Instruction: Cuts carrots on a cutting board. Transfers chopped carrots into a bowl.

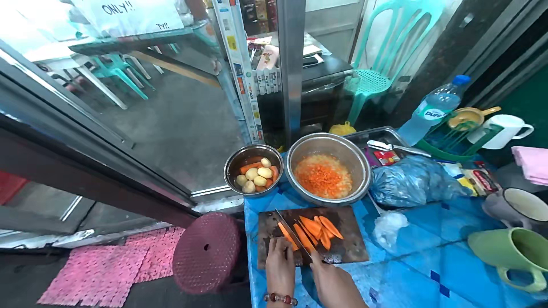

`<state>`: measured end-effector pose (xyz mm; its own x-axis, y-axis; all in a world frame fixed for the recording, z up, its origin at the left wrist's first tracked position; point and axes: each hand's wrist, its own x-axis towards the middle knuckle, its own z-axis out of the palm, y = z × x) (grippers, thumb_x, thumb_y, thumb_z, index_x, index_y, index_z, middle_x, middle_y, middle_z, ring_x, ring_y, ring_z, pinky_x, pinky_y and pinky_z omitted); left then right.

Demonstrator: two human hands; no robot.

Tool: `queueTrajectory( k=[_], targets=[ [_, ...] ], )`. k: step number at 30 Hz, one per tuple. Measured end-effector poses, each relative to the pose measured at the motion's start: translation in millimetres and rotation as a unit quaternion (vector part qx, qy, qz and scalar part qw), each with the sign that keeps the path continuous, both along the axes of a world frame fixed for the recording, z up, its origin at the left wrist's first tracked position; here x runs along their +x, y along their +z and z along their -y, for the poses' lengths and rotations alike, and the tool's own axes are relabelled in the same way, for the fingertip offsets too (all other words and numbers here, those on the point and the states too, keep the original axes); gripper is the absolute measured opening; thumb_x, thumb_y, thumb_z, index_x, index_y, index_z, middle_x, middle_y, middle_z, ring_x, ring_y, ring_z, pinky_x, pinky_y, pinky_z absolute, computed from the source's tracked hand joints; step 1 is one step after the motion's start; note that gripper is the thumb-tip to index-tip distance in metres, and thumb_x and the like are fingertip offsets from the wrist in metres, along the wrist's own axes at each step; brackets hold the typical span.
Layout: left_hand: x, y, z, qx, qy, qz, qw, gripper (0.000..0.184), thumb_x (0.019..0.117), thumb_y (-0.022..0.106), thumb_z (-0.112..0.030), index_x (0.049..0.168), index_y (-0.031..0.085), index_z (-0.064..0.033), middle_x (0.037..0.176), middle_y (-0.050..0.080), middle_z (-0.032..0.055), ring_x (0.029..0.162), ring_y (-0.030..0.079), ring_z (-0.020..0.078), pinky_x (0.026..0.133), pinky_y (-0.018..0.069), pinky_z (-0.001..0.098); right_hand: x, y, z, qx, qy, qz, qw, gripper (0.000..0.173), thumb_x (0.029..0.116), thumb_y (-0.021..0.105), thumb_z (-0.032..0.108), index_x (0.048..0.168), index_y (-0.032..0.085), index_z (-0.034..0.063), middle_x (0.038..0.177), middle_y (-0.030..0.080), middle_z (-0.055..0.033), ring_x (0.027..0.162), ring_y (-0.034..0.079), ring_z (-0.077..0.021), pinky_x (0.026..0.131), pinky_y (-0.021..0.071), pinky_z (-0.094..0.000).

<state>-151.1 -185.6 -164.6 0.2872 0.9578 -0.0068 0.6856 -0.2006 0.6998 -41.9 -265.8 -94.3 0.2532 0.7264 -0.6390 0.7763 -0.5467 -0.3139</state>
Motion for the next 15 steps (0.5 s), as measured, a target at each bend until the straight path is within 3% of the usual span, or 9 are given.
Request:
queueTrajectory(
  k=[6,12,15],
  targets=[
    [1,-3,4,0.016,0.006,-0.009,1.000,0.008,0.0896,0.071,-0.004,0.096,0.076,-0.0016,0.112,0.071,0.0162,0.091,0.074,0.0216,0.082,0.0624,0.0355,-9,1,17,0.012,-0.012,0.002,1.000,0.040,0.1134,0.033,0.028,0.141,0.049,0.0043,0.097,0.074,-0.0240,0.095,0.074,-0.0459,0.080,0.0584,-0.0602],
    [2,2,5,-0.006,0.005,-0.051,0.999,0.010,0.0909,0.071,-0.007,0.098,0.075,-0.0015,0.111,0.071,0.0160,0.091,0.073,0.0224,0.083,0.0618,0.0360,-21,-3,20,0.007,-0.007,0.022,1.000,0.041,0.1133,0.033,0.026,0.143,0.049,0.0022,0.096,0.074,-0.0247,0.091,0.074,-0.0466,0.077,0.0589,-0.0597],
    [1,3,5,-0.018,0.004,-0.052,0.998,0.010,0.0909,0.071,-0.006,0.098,0.075,-0.0007,0.112,0.070,0.0167,0.091,0.073,0.0224,0.084,0.0615,0.0357,-27,-9,16,-0.002,-0.009,0.030,1.000,0.038,0.1109,0.039,0.017,0.144,0.048,0.0021,0.097,0.074,-0.0245,0.091,0.074,-0.0462,0.076,0.0592,-0.0597]
  ],
)
